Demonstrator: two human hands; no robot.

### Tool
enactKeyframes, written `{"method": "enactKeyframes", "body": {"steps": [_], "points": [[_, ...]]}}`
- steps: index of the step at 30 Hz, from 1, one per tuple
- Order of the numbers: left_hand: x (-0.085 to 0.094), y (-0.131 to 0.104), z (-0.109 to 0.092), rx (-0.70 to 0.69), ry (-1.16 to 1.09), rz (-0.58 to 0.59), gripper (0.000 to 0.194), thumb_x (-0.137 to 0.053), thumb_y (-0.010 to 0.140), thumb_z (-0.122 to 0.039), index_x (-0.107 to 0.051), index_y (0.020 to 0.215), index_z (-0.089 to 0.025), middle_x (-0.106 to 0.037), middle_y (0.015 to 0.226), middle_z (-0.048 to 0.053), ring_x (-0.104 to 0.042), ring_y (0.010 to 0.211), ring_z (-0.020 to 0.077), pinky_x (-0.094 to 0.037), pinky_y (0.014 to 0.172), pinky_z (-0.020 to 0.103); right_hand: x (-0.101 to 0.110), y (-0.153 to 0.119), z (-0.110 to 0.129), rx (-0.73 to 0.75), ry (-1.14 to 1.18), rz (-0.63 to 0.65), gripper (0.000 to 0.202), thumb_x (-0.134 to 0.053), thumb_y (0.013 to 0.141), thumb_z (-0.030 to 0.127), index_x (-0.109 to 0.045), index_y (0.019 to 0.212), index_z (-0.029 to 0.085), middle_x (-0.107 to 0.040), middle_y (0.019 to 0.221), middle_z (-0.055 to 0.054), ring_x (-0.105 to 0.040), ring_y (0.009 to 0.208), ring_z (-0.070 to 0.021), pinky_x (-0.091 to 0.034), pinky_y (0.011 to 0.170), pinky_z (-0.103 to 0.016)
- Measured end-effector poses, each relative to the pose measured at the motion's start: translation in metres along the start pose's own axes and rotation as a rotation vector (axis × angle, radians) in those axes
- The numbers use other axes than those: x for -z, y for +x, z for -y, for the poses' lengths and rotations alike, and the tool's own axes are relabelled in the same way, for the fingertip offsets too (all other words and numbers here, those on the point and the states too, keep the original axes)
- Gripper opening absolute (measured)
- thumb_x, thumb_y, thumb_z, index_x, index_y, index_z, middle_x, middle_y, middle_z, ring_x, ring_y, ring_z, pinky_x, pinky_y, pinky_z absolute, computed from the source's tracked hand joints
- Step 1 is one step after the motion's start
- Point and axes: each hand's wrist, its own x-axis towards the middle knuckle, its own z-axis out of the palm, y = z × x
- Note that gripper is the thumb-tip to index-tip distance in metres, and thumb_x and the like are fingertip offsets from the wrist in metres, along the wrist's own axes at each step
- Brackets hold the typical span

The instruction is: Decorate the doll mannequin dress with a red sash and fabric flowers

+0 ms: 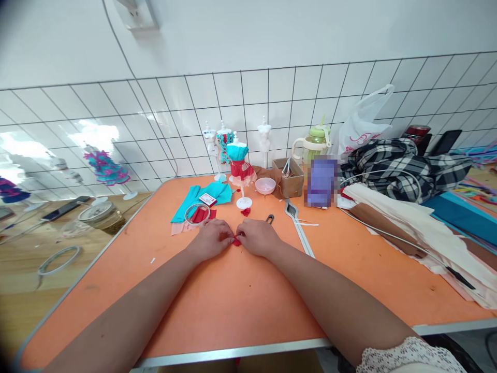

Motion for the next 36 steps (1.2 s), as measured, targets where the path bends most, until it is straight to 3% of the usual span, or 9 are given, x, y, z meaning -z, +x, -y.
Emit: {"method": "enactKeyframes", "body": {"steps": [11,15,17,20,23,25,29,33,36], "points": [[-0.001,0.003,0.003,-0.046,0.004,-0.025,0.014,-0.057,0.078,-0.028,-0.070,0.075,-0.025,-0.067,0.089,0.004,-0.054,0.095,0.0241,-0.023,0.100,0.048,-0.003,0.009,0.001,0.021,-0.030,0.068,0.016,-0.052,0.084,0.025,-0.067,0.081,0.023,-0.067,0.086,-0.003,-0.060,0.081,-0.0176,-0.035,0.062,-0.025],[-0.003,0.005,0.007,-0.030,-0.056,-0.009,0.013,-0.059,0.078,-0.030,-0.070,0.075,-0.025,-0.068,0.089,0.004,-0.055,0.094,0.0231,-0.028,0.099,0.045,-0.004,0.010,0.002,0.023,-0.011,0.073,0.017,-0.051,0.084,0.026,-0.067,0.081,0.021,-0.066,0.088,-0.005,-0.060,0.083,-0.0180,-0.037,0.065,-0.025],[0.000,0.005,0.006,0.004,-0.139,-0.048,0.017,-0.057,0.080,-0.034,-0.070,0.082,-0.025,-0.068,0.091,0.004,-0.057,0.093,0.0219,-0.035,0.095,0.041,-0.003,0.009,0.001,-0.009,0.066,0.047,0.016,-0.052,0.083,0.025,-0.067,0.080,0.021,-0.066,0.088,-0.004,-0.059,0.083,-0.0169,-0.037,0.066,-0.024],[0.008,0.002,0.004,0.046,-0.315,-0.149,0.028,-0.051,0.084,-0.040,-0.066,0.101,-0.025,-0.066,0.097,0.004,-0.057,0.096,0.0204,-0.043,0.089,0.034,0.002,0.006,-0.004,-0.121,0.357,0.012,0.017,-0.051,0.084,0.029,-0.066,0.085,0.020,-0.066,0.085,-0.002,-0.058,0.076,-0.0136,-0.039,0.065,-0.022],[0.016,-0.002,0.002,-0.001,-0.445,-0.154,0.027,-0.053,0.083,-0.037,-0.066,0.102,-0.024,-0.064,0.103,0.004,-0.057,0.101,0.0201,-0.044,0.091,0.032,0.007,0.003,-0.011,-0.199,0.611,0.015,0.027,-0.047,0.086,0.038,-0.065,0.094,0.018,-0.066,0.082,-0.001,-0.057,0.068,-0.0124,-0.041,0.061,-0.022],[0.019,-0.003,0.002,-0.010,-0.463,-0.165,0.022,-0.054,0.081,-0.033,-0.067,0.096,-0.023,-0.065,0.103,0.004,-0.057,0.101,0.0205,-0.044,0.092,0.032,0.009,0.001,-0.014,-0.175,0.567,-0.020,0.025,-0.049,0.086,0.035,-0.066,0.094,0.020,-0.067,0.086,0.000,-0.058,0.072,-0.0130,-0.042,0.065,-0.023],[0.016,-0.001,0.005,0.076,-0.421,-0.242,0.023,-0.051,0.082,-0.035,-0.067,0.091,-0.022,-0.066,0.099,0.004,-0.058,0.098,0.0212,-0.045,0.090,0.033,0.008,0.000,-0.013,-0.115,0.237,-0.063,0.022,-0.050,0.085,0.029,-0.068,0.098,0.027,-0.065,0.098,-0.001,-0.059,0.086,-0.0155,-0.040,0.074,-0.026],[0.006,0.001,0.003,0.178,-0.192,-0.098,0.032,-0.054,0.078,-0.051,-0.070,0.081,-0.023,-0.066,0.092,0.005,-0.056,0.094,0.0238,-0.042,0.086,0.037,0.002,0.001,-0.007,-0.155,0.061,-0.021,0.028,-0.042,0.090,0.031,-0.067,0.102,0.026,-0.062,0.105,-0.005,-0.059,0.090,-0.0176,-0.039,0.067,-0.026],[0.000,0.000,-0.002,0.216,-0.077,-0.024,0.024,-0.063,0.071,-0.048,-0.070,0.073,-0.025,-0.066,0.091,0.004,-0.055,0.097,0.0257,-0.038,0.088,0.039,-0.001,0.001,-0.008,-0.149,0.048,-0.009,0.027,-0.043,0.089,0.030,-0.066,0.103,0.027,-0.062,0.105,-0.004,-0.059,0.090,-0.0176,-0.039,0.067,-0.026]]}}
